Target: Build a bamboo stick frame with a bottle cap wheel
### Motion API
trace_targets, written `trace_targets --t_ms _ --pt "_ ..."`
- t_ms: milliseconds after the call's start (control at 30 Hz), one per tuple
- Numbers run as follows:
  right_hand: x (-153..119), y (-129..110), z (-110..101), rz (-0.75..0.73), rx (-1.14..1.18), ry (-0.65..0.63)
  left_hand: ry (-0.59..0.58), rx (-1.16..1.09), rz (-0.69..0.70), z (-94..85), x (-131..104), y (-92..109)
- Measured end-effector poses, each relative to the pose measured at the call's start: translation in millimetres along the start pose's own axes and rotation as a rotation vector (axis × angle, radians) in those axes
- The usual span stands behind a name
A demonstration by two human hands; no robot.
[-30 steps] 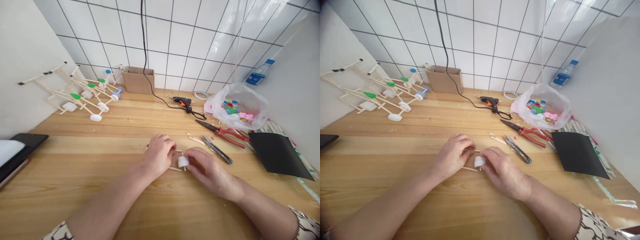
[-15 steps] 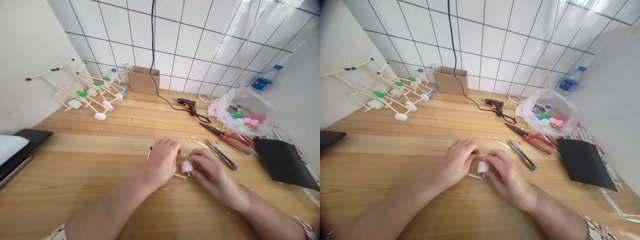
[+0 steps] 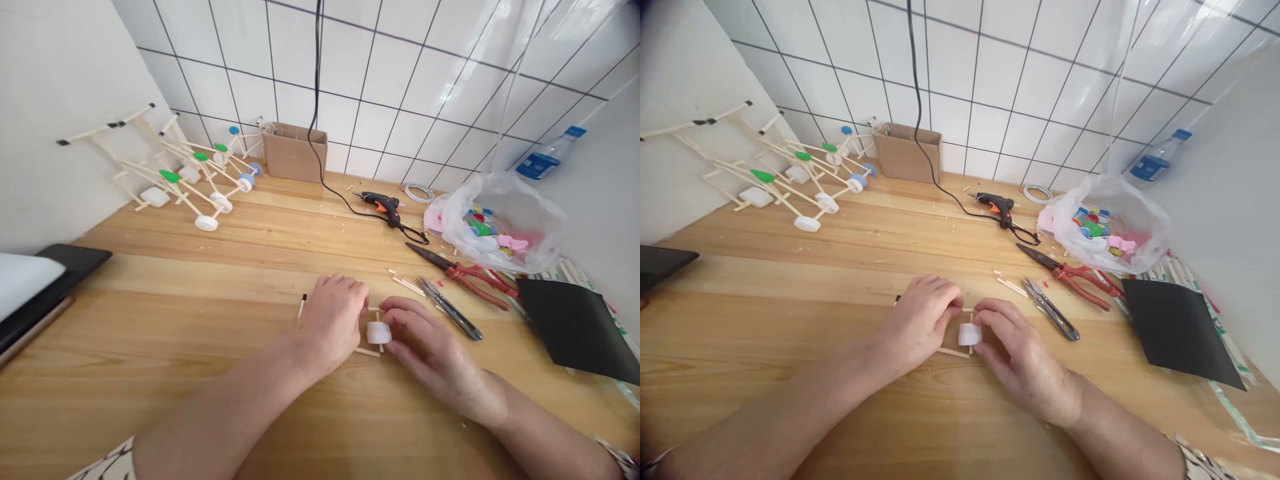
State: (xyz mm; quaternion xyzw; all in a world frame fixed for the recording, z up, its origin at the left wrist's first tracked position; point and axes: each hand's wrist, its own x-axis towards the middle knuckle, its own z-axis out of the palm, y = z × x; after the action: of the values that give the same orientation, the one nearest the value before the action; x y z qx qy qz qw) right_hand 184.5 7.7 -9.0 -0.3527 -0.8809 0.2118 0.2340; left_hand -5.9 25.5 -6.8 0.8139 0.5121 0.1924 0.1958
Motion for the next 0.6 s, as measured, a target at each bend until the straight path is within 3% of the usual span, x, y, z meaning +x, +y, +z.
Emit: trace_targets --t_ms 600 --pt "-0.3 1.1 0.9 0.003 0.030 -0.021 0.002 -0.034 -0.001 3.3 -0.9 -1.4"
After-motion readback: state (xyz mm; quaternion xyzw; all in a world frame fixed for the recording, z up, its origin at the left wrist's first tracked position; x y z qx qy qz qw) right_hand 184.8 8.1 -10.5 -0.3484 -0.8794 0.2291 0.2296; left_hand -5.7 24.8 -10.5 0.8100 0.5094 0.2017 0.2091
